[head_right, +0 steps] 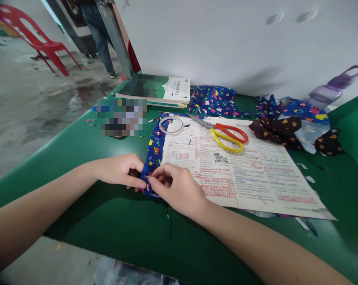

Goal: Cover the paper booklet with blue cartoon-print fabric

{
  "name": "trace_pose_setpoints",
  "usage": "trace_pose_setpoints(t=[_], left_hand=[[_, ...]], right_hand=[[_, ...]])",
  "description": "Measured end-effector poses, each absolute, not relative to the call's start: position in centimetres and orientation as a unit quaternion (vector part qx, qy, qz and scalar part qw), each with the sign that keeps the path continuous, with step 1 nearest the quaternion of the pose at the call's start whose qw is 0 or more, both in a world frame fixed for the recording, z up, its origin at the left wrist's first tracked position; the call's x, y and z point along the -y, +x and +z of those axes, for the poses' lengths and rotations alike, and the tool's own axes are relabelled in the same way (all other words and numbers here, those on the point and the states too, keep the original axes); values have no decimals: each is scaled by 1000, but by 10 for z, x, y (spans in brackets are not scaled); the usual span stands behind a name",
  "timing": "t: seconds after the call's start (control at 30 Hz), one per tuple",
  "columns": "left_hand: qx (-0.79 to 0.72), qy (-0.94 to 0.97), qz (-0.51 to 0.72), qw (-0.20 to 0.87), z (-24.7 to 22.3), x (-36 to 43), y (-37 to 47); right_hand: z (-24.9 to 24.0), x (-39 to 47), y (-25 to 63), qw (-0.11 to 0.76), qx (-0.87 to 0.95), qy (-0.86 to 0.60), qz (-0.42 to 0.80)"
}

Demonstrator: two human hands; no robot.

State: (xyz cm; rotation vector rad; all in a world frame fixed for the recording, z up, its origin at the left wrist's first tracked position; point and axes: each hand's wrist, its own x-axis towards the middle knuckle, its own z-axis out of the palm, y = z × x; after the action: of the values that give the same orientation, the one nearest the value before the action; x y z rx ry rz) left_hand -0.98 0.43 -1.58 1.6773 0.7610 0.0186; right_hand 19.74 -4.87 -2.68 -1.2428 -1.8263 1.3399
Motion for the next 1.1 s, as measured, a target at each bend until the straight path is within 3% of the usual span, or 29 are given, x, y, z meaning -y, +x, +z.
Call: trace_pose_setpoints(t=[0.73, 1.1], left_hand=[[-312, 731, 2, 607, -17, -5, -13], [-293, 753, -5, 590, -15, -7, -17]], right_hand=[[-25, 46, 199, 289, 704, -458, 459], [-26, 41, 207, 318, 652, -453, 519]])
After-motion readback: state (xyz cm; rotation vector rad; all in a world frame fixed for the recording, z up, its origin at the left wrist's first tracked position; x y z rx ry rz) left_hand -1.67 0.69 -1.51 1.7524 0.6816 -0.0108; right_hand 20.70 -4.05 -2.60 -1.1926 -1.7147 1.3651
